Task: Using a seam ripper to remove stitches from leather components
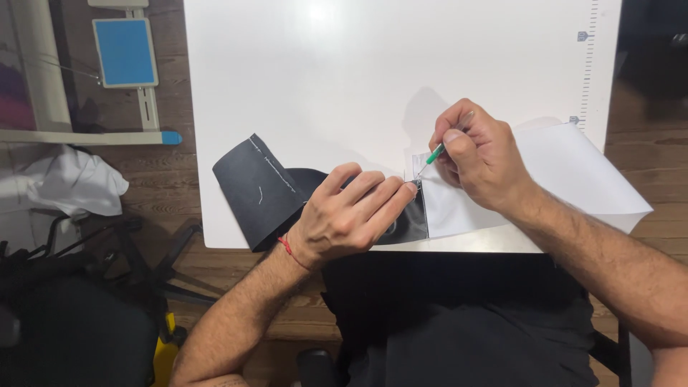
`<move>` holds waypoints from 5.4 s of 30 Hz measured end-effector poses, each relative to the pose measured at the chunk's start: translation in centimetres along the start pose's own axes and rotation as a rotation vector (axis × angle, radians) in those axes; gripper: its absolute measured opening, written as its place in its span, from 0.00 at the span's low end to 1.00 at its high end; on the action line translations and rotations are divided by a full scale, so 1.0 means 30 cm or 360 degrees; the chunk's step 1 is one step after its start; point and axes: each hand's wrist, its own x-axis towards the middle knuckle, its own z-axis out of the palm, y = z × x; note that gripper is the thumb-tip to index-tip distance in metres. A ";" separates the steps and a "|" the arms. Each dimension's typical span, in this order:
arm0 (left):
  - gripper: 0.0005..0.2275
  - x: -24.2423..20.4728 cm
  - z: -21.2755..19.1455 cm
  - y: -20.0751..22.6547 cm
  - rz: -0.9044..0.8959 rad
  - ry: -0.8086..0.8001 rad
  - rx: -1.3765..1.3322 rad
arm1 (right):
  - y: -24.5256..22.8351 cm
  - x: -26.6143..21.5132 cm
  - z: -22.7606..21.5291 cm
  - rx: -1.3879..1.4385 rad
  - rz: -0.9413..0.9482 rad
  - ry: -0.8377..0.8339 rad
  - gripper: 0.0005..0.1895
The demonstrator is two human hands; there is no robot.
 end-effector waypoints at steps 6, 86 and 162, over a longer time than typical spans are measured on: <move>0.07 0.010 -0.015 0.005 0.0027 -0.0022 0.0007 | 0.025 0.017 -0.025 0.0304 0.0156 -0.0044 0.11; 0.06 0.138 0.054 -0.078 -0.0157 -0.0753 -0.0553 | -0.196 0.037 -0.129 0.0219 0.0561 0.0265 0.13; 0.02 0.058 0.095 -0.149 0.0277 -0.0331 -0.0158 | -0.001 0.124 -0.097 0.0106 0.0040 0.0025 0.19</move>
